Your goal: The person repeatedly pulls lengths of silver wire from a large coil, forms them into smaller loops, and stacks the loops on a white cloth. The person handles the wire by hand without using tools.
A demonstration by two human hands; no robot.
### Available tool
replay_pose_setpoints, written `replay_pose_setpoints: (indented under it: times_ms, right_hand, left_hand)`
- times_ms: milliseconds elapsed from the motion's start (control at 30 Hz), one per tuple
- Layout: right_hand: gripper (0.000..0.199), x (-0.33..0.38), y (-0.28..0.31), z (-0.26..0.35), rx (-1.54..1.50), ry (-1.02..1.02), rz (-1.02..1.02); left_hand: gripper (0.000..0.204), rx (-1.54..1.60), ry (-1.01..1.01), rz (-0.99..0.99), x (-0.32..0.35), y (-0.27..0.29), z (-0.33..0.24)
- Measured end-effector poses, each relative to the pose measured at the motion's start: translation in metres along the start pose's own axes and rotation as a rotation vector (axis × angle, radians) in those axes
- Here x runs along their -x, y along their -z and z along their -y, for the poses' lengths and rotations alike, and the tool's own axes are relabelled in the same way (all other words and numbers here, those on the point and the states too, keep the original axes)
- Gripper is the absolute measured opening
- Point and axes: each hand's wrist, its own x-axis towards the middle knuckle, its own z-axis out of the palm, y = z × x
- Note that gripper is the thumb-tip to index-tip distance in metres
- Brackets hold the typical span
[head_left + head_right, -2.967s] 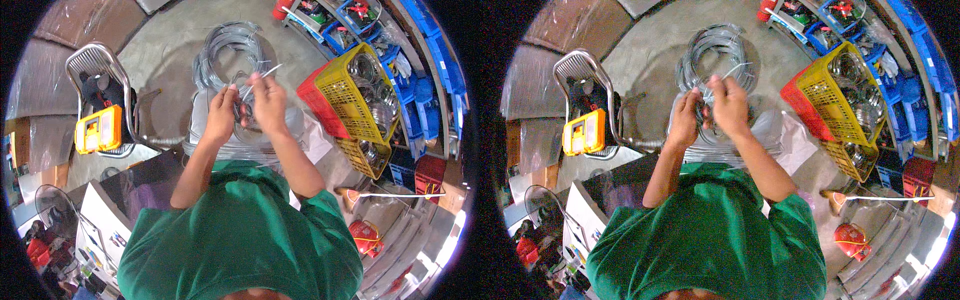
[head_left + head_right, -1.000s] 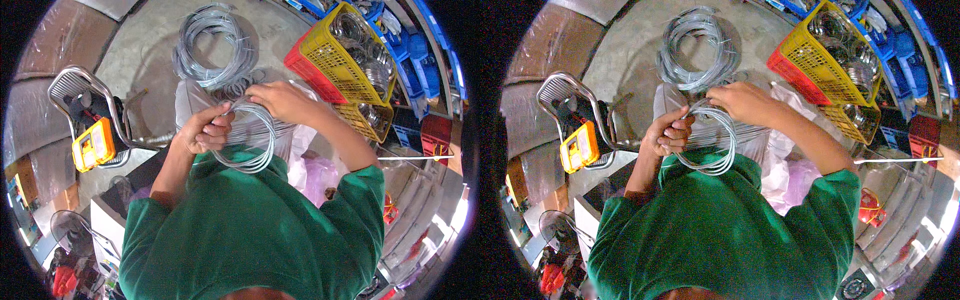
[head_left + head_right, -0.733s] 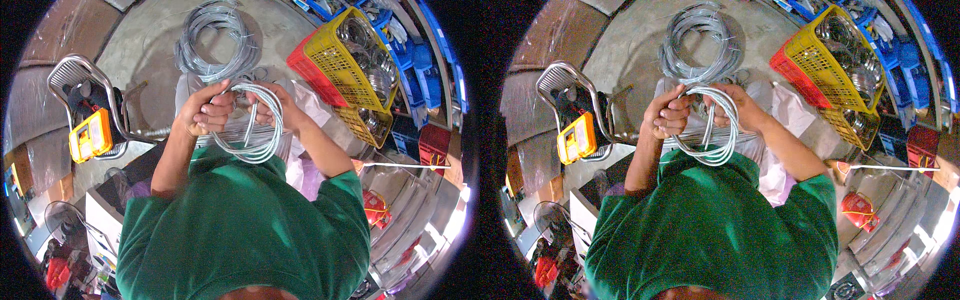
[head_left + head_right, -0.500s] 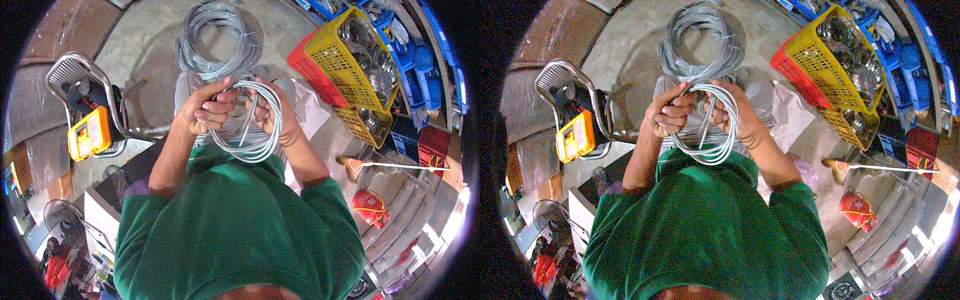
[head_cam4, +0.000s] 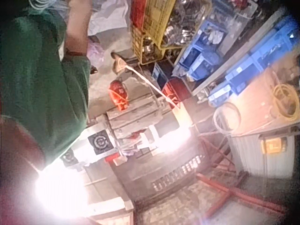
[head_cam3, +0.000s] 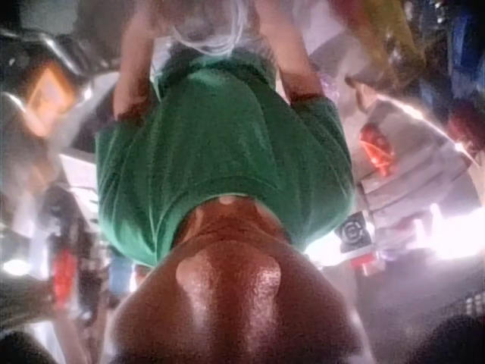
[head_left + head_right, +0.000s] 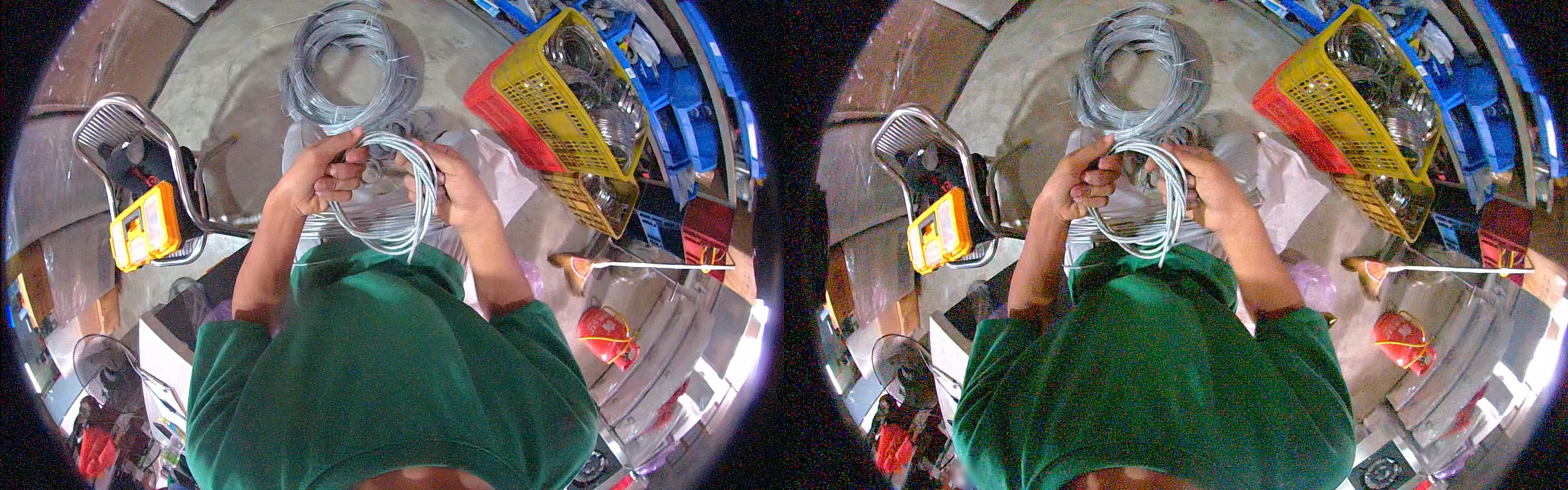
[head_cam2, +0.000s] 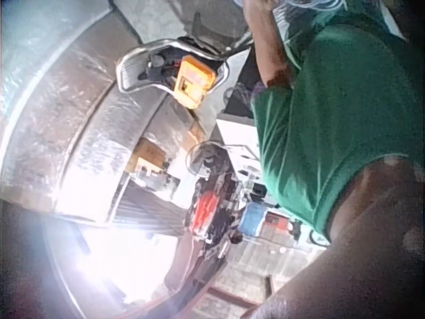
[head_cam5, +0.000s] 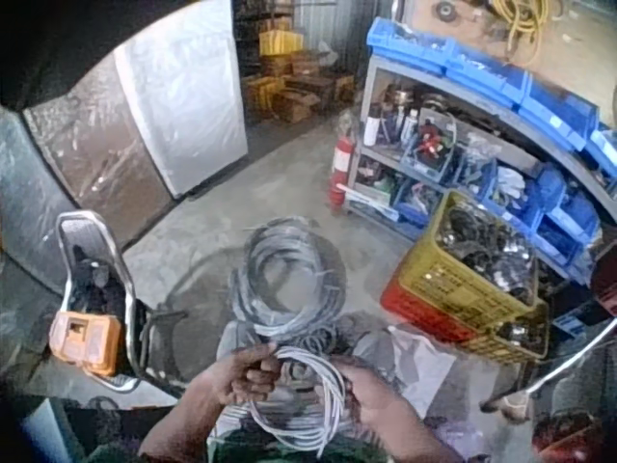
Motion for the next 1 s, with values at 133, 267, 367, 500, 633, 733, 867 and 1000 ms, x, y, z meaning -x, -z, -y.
replay_pose_setpoints:
  times_ms: [133,267,367,500,633,733,867,1000]
  right_hand:
    - [0.042,0.017,-0.006,0.020,0.335,0.035,-0.168]
    - [0.030,0.021,-0.010,0.012,0.842,0.284,-0.458]
    - [0.035,0.017,-0.010,-0.001,1.399,0.552,-0.551]
    - [0.039,0.003,-0.009,-0.013,1.658,0.364,-0.696]
    - [0.041,-0.013,-0.010,-0.021,1.758,0.352,-0.739]
    - [0.043,-0.025,-0.012,-0.025,1.738,0.441,-0.804]
    - [0.045,-0.042,-0.010,-0.024,1.793,0.398,-0.769]
    - [0.040,-0.048,-0.004,-0.019,1.974,0.292,-0.575]
  left_hand:
    - [0.039,-0.101,-0.164,-0.130,0.013,-0.017,0.003]
    - [0.040,-0.186,-0.395,-0.178,0.014,-0.031,0.010]
    - [0.040,-0.208,-0.499,-0.282,0.007,-0.035,0.022]
    - [0.041,-0.246,-0.585,-0.267,-0.004,-0.033,0.034]
    - [0.042,-0.329,-0.623,-0.299,-0.011,-0.030,0.045]
    - [0.042,-0.402,-0.653,-0.290,-0.013,-0.028,0.052]
    - [0.043,-0.408,-0.623,-0.260,-0.011,-0.024,0.058]
    - [0.035,-0.318,-0.503,-0.100,-0.001,-0.016,0.056]
